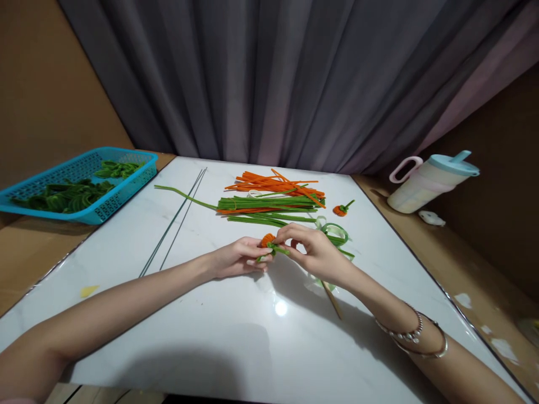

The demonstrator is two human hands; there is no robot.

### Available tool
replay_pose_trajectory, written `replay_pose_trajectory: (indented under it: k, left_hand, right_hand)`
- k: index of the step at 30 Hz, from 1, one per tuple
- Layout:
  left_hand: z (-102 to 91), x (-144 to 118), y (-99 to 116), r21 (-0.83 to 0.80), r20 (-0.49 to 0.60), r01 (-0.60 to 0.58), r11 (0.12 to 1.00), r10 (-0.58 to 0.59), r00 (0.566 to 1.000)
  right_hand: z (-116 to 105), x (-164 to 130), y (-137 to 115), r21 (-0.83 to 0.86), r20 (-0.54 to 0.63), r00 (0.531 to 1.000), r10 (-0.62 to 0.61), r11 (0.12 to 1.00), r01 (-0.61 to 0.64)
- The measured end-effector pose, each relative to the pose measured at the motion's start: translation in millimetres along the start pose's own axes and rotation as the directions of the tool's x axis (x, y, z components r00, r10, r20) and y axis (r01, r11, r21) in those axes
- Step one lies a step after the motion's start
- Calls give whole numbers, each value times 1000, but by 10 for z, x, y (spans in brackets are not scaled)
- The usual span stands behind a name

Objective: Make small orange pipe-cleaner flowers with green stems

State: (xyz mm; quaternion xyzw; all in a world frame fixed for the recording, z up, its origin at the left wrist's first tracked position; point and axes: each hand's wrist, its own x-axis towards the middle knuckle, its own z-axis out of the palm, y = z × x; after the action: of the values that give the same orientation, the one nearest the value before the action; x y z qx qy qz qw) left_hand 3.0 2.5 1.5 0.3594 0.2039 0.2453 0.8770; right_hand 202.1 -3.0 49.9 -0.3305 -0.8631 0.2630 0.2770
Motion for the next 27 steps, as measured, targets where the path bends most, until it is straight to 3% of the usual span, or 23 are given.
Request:
replay_pose_trajectory:
  k: [5,10,17,22,27]
  left_hand:
    - [-7,0,10,-124,17,28,992,-26,1000]
    - [-33,-9,6,-171,19,37,985,-34,999]
    - [-56,34,-47,-26,2,24,999,-24,1000]
    - [-56,58,-90,-55,-41,-33,998,31,999]
    - [-44,50,-86,-89,-47,-33,995,29,998]
  right_hand:
    - [-35,-28,22,-137,21,962,-272,953,272]
    - [-14,-31,39,-125,17,931,-366,923,365]
    - [51,-31,88,-132,-76,943,-324,941,312]
    - [111,-19,65,-112,-148,955,-257,964,242]
    - [114,-4,39,-73,-147,974,-173,984,163]
